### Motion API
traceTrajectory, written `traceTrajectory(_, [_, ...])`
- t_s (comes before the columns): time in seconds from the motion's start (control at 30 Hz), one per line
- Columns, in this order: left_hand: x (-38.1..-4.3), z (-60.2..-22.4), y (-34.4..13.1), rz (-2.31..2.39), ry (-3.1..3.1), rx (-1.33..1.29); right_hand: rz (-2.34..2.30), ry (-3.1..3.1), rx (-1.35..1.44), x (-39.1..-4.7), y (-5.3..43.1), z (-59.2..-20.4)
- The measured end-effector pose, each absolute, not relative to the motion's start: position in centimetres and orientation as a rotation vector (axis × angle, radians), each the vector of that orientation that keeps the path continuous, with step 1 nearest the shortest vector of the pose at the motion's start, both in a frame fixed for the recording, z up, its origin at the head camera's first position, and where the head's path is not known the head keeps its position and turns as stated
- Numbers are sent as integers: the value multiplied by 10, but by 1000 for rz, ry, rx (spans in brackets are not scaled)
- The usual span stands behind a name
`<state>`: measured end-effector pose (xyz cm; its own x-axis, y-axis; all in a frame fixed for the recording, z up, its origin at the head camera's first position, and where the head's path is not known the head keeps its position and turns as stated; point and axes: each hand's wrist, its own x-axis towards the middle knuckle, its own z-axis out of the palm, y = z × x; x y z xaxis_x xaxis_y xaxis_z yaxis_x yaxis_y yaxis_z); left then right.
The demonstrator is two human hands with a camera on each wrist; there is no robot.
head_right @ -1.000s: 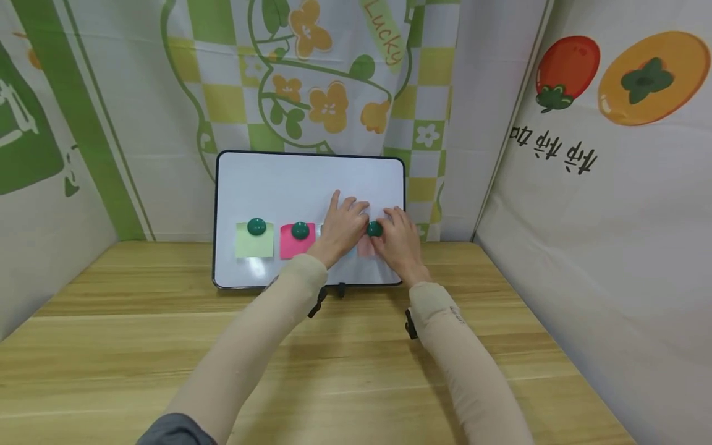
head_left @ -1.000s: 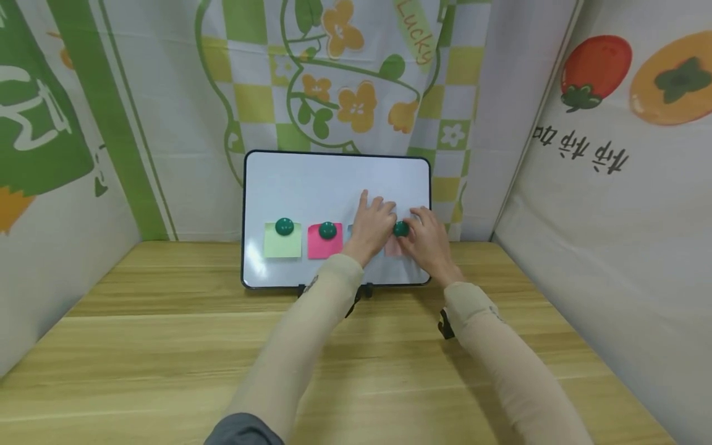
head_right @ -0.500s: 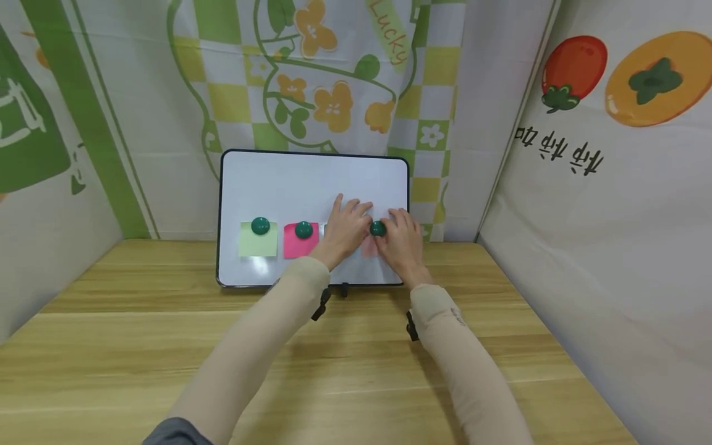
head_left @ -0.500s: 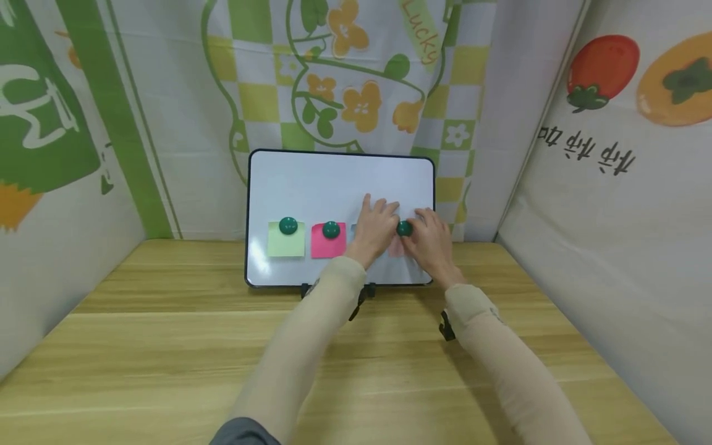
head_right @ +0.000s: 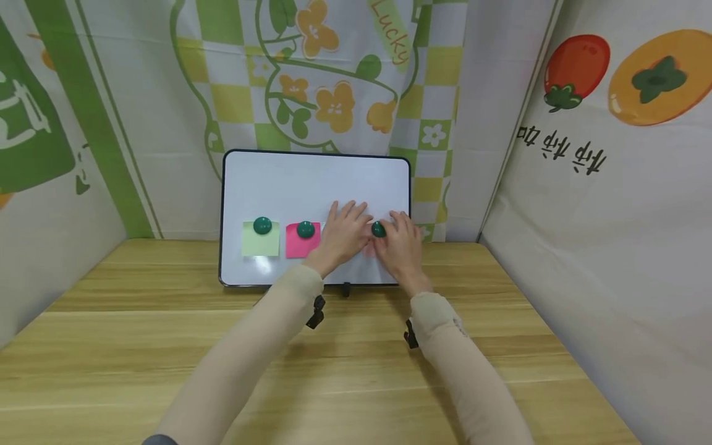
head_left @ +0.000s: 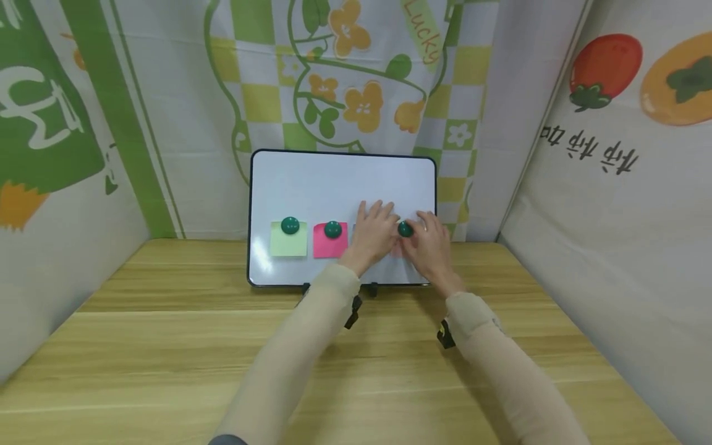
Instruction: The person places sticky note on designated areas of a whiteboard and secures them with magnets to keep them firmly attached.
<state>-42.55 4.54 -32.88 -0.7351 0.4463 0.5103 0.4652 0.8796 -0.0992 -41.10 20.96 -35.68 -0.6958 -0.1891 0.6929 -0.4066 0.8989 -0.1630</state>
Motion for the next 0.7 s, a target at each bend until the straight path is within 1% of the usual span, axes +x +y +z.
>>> traceTrajectory(0.27, [-418,-337,30,-310,-2598,-632,470,-2302,536,-401,203,-361])
traceTrajectory(0.53, [-404,-350,12,-307,-2636,-660,509,-2374,587,-389,201,-370])
traceTrajectory(0.7, [-397,-354,3,-407,-2636,-620,517,-2467,585,-381,198,-368])
